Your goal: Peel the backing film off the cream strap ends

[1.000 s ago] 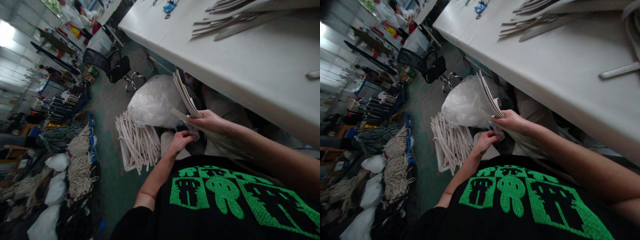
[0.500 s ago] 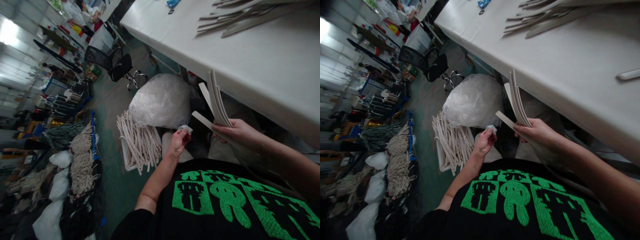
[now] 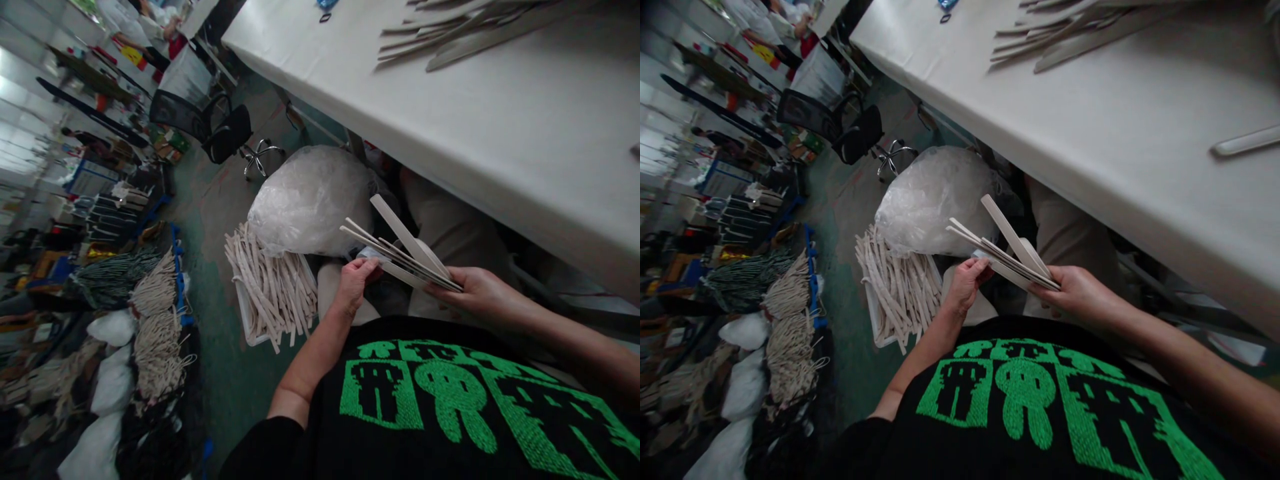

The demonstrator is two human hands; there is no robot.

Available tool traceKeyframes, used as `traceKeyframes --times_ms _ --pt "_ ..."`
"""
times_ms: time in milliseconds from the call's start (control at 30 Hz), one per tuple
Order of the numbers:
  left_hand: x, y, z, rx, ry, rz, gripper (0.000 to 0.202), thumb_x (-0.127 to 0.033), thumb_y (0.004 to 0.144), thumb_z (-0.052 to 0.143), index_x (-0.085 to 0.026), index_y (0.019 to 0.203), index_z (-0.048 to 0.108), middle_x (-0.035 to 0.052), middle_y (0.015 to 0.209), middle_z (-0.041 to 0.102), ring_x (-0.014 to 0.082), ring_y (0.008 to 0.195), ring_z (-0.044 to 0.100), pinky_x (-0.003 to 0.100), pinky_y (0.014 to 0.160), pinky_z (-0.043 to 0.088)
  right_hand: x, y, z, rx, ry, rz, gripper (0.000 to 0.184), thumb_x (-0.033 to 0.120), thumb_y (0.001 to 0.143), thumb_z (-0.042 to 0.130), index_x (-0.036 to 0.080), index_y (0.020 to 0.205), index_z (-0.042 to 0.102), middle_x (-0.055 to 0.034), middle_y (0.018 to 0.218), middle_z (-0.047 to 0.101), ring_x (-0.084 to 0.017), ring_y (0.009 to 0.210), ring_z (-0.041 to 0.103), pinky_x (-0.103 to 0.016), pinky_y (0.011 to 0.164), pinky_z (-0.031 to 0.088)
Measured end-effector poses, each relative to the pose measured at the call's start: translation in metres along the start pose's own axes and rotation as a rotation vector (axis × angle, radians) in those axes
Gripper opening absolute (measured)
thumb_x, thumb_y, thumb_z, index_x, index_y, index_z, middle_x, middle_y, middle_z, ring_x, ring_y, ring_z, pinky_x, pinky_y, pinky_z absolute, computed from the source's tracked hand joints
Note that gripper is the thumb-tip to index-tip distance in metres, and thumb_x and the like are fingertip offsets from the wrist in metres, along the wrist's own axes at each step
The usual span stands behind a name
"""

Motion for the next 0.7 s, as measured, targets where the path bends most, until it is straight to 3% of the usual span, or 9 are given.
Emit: traceKeyframes --times_ms 200,367,533,700 --pt "-0.001 0.001 -0.005 0.035 -0.059 -0.107 0.032 -0.040 0.062 0.085 -0.014 0.070 0.067 0.0030 0.071 0.069 0.0121 0.063 0.061 0.027 0.069 0.048 0.001 0.007 -0.002 -0.029 0.014 -0.006 0.046 0.061 0.067 0.070 0.018 0.084 0.066 -0.0037 0.064 0.062 -0.019 0.055 0.058 -0.029 0.049 0.049" --pt "-0.017 0.011 -0.009 0.060 -0.096 -0.234 0.020 -0.033 0.074 0.077 -0.015 0.076 0.068 0.0030 0.072 0.070 0.0106 0.062 0.061 0.025 0.067 0.049 0.019 0.031 -0.011 -0.039 0.001 -0.031 0.044 0.057 0.065 0.076 0.018 0.077 0.064 -0.0017 0.059 0.062 -0.017 0.050 0.059 -0.026 0.046 0.046" --pt "-0.044 0.024 -0.014 0.018 -0.076 -0.222 0.017 -0.033 0.082 0.071 -0.016 0.078 0.068 0.0027 0.073 0.068 0.0117 0.067 0.062 0.027 0.076 0.050 0.043 0.054 -0.019 -0.035 0.034 -0.094 0.029 0.044 0.069 0.076 0.020 0.066 0.061 0.0003 0.054 0.061 -0.016 0.047 0.058 -0.024 0.043 0.045" --pt "-0.064 0.026 -0.019 0.024 -0.108 -0.201 0.018 -0.033 0.085 0.068 -0.018 0.075 0.067 0.0004 0.072 0.066 0.0111 0.067 0.062 0.028 0.076 0.050 0.062 0.059 -0.022 -0.051 0.060 -0.115 0.021 0.034 0.072 0.075 0.021 0.063 0.061 0.0010 0.051 0.060 -0.015 0.044 0.057 -0.022 0.041 0.042"
Point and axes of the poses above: each hand's wrist, its own y-axis towards the middle knuckle, its own z-axis out of the palm, x = y × z, the point moved 2 cm from there along y, towards the middle knuckle
